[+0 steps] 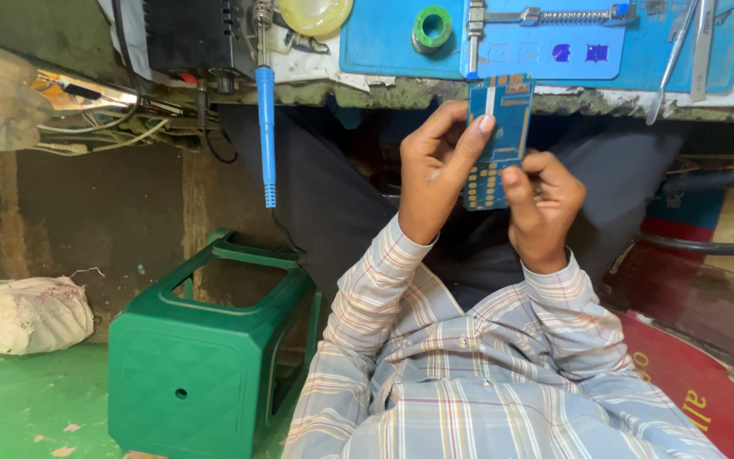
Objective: The person sits on the floor holding a phone motherboard, uses a soldering iron to solder components on the board, and works on it over a blue mat on the bench. They reposition the board, solder different points, and handle the board with both hands while inspecting the soldered areas.
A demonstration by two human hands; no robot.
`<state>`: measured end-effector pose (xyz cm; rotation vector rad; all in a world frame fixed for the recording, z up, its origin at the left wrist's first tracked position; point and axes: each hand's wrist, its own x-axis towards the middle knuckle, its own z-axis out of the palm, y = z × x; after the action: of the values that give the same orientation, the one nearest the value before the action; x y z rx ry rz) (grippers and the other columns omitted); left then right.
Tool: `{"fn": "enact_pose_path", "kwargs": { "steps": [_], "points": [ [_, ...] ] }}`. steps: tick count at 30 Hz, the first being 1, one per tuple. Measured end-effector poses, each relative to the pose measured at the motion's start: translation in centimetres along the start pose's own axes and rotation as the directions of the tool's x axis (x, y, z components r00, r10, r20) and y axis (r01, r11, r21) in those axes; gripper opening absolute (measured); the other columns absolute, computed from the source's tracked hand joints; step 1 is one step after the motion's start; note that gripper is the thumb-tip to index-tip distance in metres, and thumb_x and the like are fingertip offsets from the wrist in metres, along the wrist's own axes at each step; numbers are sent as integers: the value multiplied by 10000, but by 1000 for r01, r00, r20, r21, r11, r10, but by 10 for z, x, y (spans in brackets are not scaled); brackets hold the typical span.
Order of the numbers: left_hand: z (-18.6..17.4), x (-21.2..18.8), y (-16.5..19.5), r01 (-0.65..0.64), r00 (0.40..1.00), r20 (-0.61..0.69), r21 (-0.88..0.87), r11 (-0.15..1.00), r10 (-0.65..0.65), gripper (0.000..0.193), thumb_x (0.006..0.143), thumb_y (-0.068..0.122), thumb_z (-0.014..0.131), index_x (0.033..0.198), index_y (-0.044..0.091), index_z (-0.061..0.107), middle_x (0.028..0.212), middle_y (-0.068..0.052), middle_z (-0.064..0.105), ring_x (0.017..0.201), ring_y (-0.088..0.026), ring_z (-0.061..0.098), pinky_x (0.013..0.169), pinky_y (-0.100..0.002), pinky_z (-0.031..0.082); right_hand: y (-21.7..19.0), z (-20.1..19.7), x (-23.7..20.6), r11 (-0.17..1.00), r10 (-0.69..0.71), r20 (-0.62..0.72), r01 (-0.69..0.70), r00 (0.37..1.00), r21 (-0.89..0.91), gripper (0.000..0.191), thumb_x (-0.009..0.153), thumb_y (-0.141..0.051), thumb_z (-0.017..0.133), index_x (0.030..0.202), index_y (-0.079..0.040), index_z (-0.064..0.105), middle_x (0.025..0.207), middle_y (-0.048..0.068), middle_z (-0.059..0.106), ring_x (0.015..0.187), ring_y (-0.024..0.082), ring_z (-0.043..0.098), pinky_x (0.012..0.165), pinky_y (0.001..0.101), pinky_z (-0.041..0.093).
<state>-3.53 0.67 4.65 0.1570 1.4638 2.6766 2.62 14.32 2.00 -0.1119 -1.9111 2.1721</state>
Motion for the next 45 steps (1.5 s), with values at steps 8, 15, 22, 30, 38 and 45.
{"fn": "enact_pose_path", "kwargs": {
  "steps": [8,15,22,30,38,45],
  "points": [
    [3,6,9,90,996,-36,157,983,-86,188,1050,108,699,1156,-46,682,951,-27,719,824,-39,645,723,-199,521,-75,-11,58,494,-297,407,504,864,-708,154,1123,-51,715,993,18,668,922,138,662,828,271,641,735,352,494],
    [11,22,29,43,998,-64,309,950,-24,190,990,120,736,1066,-48,692,794,-15,710,685,-13,618,589,-185,481,-97,-13,154,325,-346,682,764,645,-557,157,1000,34,709,1154,51,688,1106,171,689,1032,338,662,906,408,509],
    [11,31,34,33,998,-56,387,921,-12,228,944,153,791,972,-44,680,708,2,664,623,-5,567,535,-190,432,-80,-24,173,452,-266,706,732,656,-510,69,1032,63,686,1097,53,708,1033,143,716,926,257,694,837,344,527],
    [19,35,34,12,991,-117,556,831,64,280,890,194,824,866,-29,656,614,-25,633,558,-19,536,498,-212,413,-81,-28,177,522,-269,696,708,666,-475,87,1015,110,670,1086,80,709,1034,147,728,903,215,708,805,291,543],
    [23,35,29,44,976,-198,568,822,85,318,882,213,834,799,-22,637,620,-29,668,562,-15,594,509,-206,472,-81,-32,174,547,-309,675,706,670,-450,71,1029,135,691,1078,87,711,1026,153,725,873,222,708,807,302,545],
    [23,32,16,39,962,-261,414,909,78,279,933,179,808,828,-6,627,673,3,641,611,2,536,534,-174,422,-85,-27,174,552,-321,675,711,664,-436,48,1039,142,693,1054,99,709,983,151,723,816,205,711,723,281,546]
  ]
}}
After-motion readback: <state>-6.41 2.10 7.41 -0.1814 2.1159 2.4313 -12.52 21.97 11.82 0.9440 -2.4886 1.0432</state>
